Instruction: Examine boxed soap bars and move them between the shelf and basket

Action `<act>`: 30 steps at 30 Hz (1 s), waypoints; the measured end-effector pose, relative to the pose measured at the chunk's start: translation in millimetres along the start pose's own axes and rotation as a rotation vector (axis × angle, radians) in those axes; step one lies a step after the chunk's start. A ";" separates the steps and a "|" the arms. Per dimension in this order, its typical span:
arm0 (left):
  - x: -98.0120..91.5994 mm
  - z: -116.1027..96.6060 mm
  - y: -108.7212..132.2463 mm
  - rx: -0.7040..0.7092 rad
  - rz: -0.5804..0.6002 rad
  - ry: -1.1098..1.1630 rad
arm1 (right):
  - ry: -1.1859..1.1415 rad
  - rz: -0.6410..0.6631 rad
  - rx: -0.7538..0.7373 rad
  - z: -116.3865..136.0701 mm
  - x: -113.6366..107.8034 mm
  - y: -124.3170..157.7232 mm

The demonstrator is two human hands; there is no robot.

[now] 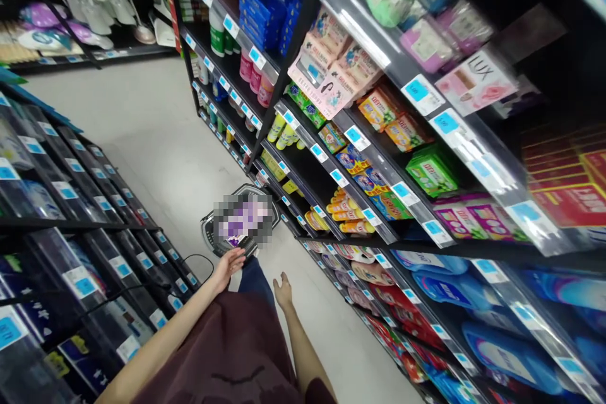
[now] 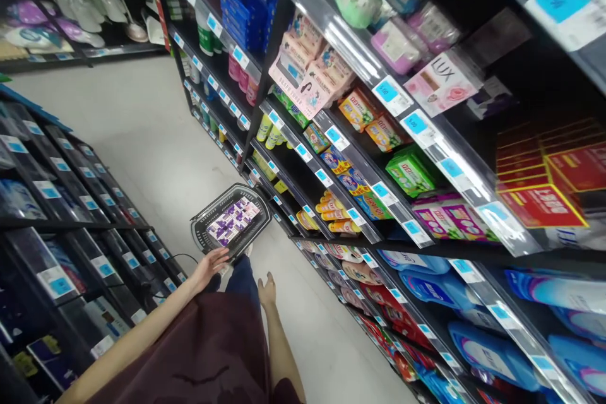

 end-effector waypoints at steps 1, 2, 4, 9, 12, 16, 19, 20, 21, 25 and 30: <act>-6.4 2.2 -1.3 -0.002 -0.038 -0.005 | 0.016 0.005 -0.025 9.0 -0.5 -5.0; -12.9 4.4 -2.0 -0.004 -0.077 -0.006 | 0.037 0.012 -0.046 17.6 -1.2 -10.2; -24.6 8.5 -0.7 -0.006 -0.150 -0.001 | 0.088 0.028 -0.077 33.8 -3.4 -22.5; -46.3 21.6 14.1 -0.011 -0.302 0.017 | 0.213 0.049 -0.092 74.8 -6.0 -73.3; -57.8 36.8 26.4 -0.022 -0.401 0.013 | 0.252 0.053 -0.104 103.2 1.8 -115.7; -68.7 66.4 41.4 -0.082 -0.484 0.003 | 0.261 0.070 -0.145 139.9 28.4 -174.0; -73.1 91.6 48.2 -0.127 -0.524 -0.022 | 0.265 0.051 -0.191 162.0 55.2 -212.2; -74.3 100.2 49.7 -0.139 -0.537 -0.044 | 0.271 0.037 -0.214 168.3 64.3 -222.6; -75.0 108.8 51.0 -0.152 -0.546 -0.066 | 0.281 0.030 -0.239 173.8 73.9 -231.8; -75.8 140.5 57.1 -0.203 -0.566 -0.108 | 0.343 0.028 -0.297 186.4 109.3 -258.7; -79.8 166.6 69.3 -0.231 -0.635 -0.055 | 0.423 -0.019 -0.265 186.7 133.9 -278.8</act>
Point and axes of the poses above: each hand's wrist, its own y-axis away from the middle knuckle, its own x-axis out of the palm, z = x × y, the point moved 7 cm from there along -y, towards the middle knuckle, and after that the axes turned 15 degrees about x, right-handed, at the moved point
